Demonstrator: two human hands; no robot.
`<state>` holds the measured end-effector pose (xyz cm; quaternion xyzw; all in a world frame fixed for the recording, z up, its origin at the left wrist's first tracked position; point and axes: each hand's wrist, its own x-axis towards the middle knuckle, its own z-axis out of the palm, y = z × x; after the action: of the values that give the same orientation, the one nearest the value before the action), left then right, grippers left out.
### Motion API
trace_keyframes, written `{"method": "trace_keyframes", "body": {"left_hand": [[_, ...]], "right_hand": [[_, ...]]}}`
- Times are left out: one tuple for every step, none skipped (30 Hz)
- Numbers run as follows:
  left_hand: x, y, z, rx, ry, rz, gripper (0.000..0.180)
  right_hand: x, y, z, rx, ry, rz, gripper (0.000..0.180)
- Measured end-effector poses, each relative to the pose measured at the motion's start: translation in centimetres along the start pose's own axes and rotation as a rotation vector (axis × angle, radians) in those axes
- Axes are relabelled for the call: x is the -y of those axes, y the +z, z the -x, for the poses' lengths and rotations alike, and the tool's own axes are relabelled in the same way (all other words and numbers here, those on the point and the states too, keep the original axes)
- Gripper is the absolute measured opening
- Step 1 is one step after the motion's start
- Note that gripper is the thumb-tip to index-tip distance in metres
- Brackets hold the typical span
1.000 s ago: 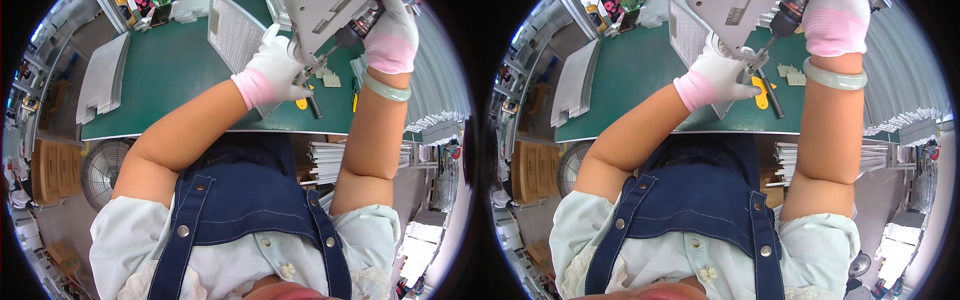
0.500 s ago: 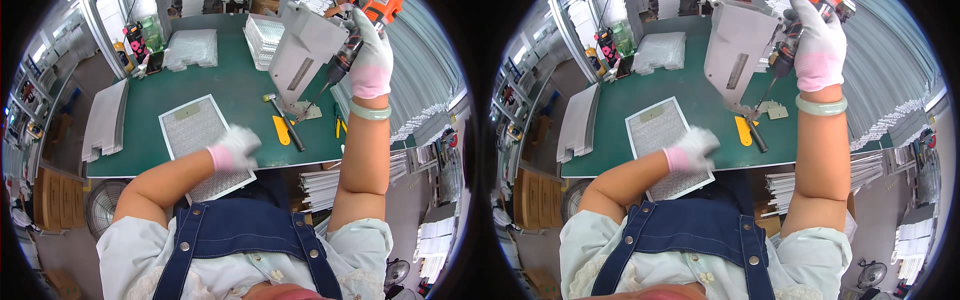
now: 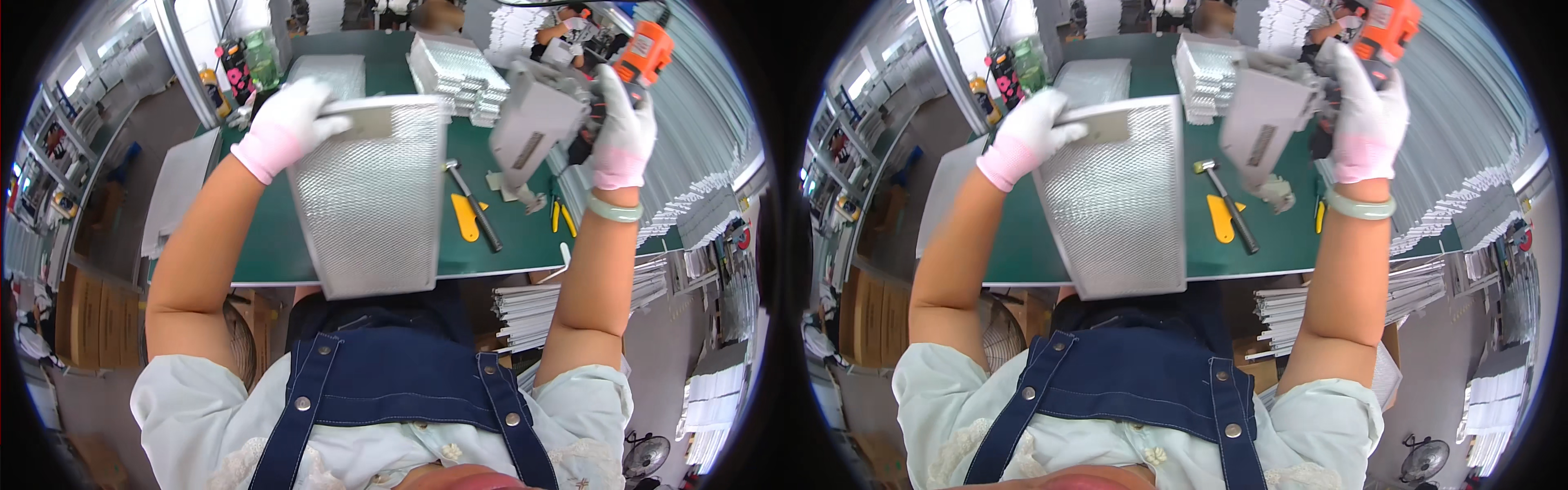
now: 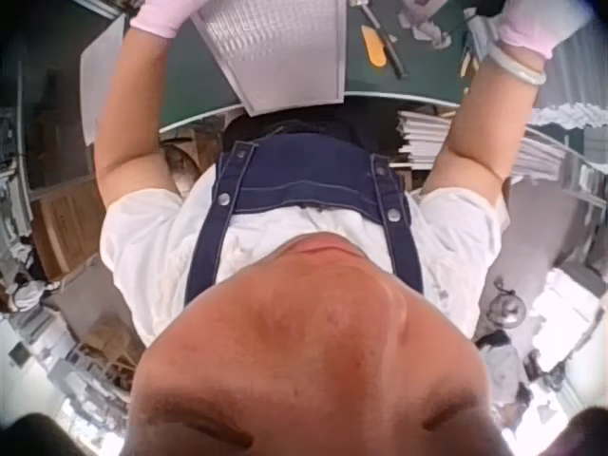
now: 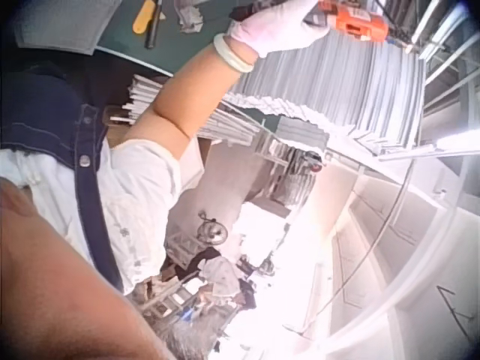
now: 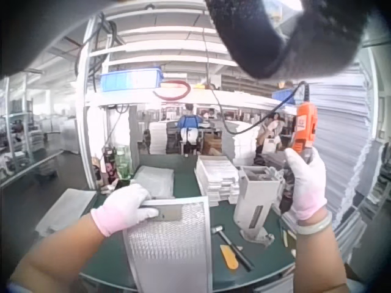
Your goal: The person assembles air filters by hand, placing a mesh screen into a white frame and securing it with a stapler. They then insert a plastic component into the frame and use a yellow scraper to press the mesh into place. The process is repeated for multiple units on a green workbench.
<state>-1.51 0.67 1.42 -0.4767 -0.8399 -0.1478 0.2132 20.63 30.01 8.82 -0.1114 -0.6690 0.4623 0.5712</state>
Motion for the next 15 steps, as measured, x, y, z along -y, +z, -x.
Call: {"method": "trace_keyframes", "body": {"left_hand": [[-2.5,-1.6,0.4,-0.078,0.143,0.045,0.033],[-5.5,-2.9,0.8,-0.065,0.247,0.144,0.027],[-8.1,-4.1,2.1,0.088,0.304,0.181,0.024],[-10.5,-4.5,3.7,0.272,0.318,0.129,0.020],[-12.1,-4.1,5.7,0.339,0.329,0.171,0.020],[-13.1,-3.3,7.3,0.402,0.357,0.227,0.019],[-13.8,-2.6,8.5,0.379,0.350,0.243,0.019],[-14.3,-2.0,9.6,0.355,0.345,0.260,0.018],[-14.6,-1.3,10.1,0.323,0.340,0.272,0.018],[-14.8,-1.2,10.4,0.328,0.336,0.272,0.019],[-15.0,-1.1,10.6,0.334,0.327,0.271,0.019],[-15.0,-1.0,10.7,0.335,0.322,0.268,0.020],[-14.9,-0.5,10.8,0.325,0.323,0.281,0.021],[-14.6,0.1,11.0,0.315,0.324,0.293,0.022],[-14.5,0.4,11.0,0.299,0.326,0.303,0.023]], "right_hand": [[-0.6,-0.9,-0.5,-0.037,0.000,0.045,0.029],[-0.5,-2.5,-1.2,-0.098,-0.013,0.118,0.032],[-1.5,-3.1,-1.6,-0.123,-0.083,0.175,0.035],[-2.3,-2.8,-1.4,-0.099,-0.097,0.168,0.034],[-3.0,-2.2,-0.9,-0.071,-0.107,0.156,0.032],[-3.6,-1.8,-0.1,-0.054,-0.120,0.161,0.031],[-4.4,-0.9,0.7,-0.043,-0.070,0.158,0.031],[-4.8,0.2,1.9,-0.036,-0.021,0.158,0.032],[-3.8,2.2,3.6,0.009,-0.066,0.101,0.019],[-3.6,2.9,4.2,0.033,-0.083,0.046,0.019],[-3.9,3.3,4.7,0.060,-0.097,-0.012,0.019],[-3.9,3.7,4.9,0.084,-0.117,-0.072,0.019],[-3.5,4.2,5.1,0.092,-0.045,-0.111,0.018],[-3.0,4.6,5.2,0.100,0.027,-0.151,0.018],[-2.7,4.8,5.3,0.107,0.092,-0.193,0.017]]}}
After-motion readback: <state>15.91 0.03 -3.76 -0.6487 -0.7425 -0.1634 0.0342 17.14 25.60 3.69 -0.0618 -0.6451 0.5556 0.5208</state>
